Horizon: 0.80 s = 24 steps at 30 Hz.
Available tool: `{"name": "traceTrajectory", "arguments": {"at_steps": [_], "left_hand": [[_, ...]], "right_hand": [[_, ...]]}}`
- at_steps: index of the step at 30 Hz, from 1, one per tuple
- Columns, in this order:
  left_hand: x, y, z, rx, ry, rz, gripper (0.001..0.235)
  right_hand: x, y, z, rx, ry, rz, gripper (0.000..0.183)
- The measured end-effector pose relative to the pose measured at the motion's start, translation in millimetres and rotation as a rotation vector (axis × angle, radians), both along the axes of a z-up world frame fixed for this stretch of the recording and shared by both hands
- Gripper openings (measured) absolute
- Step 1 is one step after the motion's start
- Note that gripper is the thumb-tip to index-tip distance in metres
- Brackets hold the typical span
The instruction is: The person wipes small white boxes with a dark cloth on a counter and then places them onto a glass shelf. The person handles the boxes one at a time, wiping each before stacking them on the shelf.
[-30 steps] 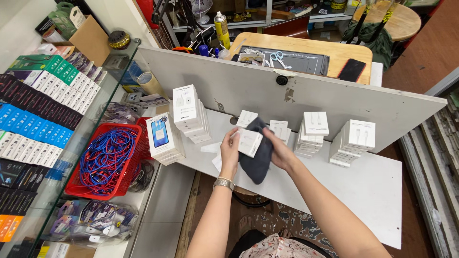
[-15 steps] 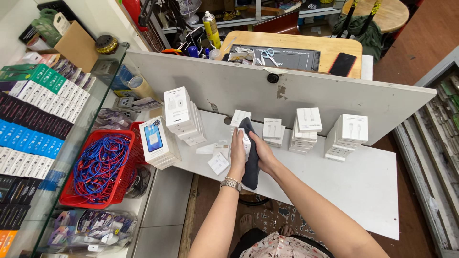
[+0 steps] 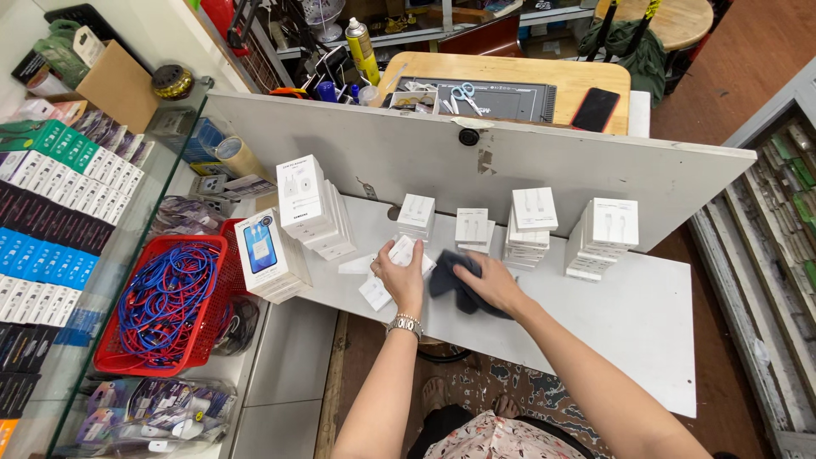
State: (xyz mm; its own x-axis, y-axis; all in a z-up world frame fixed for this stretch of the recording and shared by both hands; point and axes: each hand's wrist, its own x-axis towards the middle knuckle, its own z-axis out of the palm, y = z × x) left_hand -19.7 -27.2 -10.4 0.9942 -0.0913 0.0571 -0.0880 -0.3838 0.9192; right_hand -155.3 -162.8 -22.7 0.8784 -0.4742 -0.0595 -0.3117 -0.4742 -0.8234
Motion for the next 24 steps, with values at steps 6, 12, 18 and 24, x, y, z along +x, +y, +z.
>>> {"name": "traceTrajectory", "arguments": {"at_steps": [6, 12, 18, 24], "left_hand": [[-18, -11, -18, -0.02, -0.066, -0.173, 0.043], [-20, -46, -51, -0.013, -0.116, -0.466, 0.041], [22, -85, -111, -0.093, 0.044, -0.533, 0.067], [68, -110, -146, 0.129, 0.241, -0.693, 0.06]], "right_hand": [[-30, -19, -43, -0.323, 0.14, 0.137, 0.049], [-4, -29, -64, 0.826, -0.031, -0.156, 0.046], [24, -32, -85, 0.602, -0.184, -0.512, 0.05], [64, -38, -88, 0.254, -0.156, -0.664, 0.051]]}}
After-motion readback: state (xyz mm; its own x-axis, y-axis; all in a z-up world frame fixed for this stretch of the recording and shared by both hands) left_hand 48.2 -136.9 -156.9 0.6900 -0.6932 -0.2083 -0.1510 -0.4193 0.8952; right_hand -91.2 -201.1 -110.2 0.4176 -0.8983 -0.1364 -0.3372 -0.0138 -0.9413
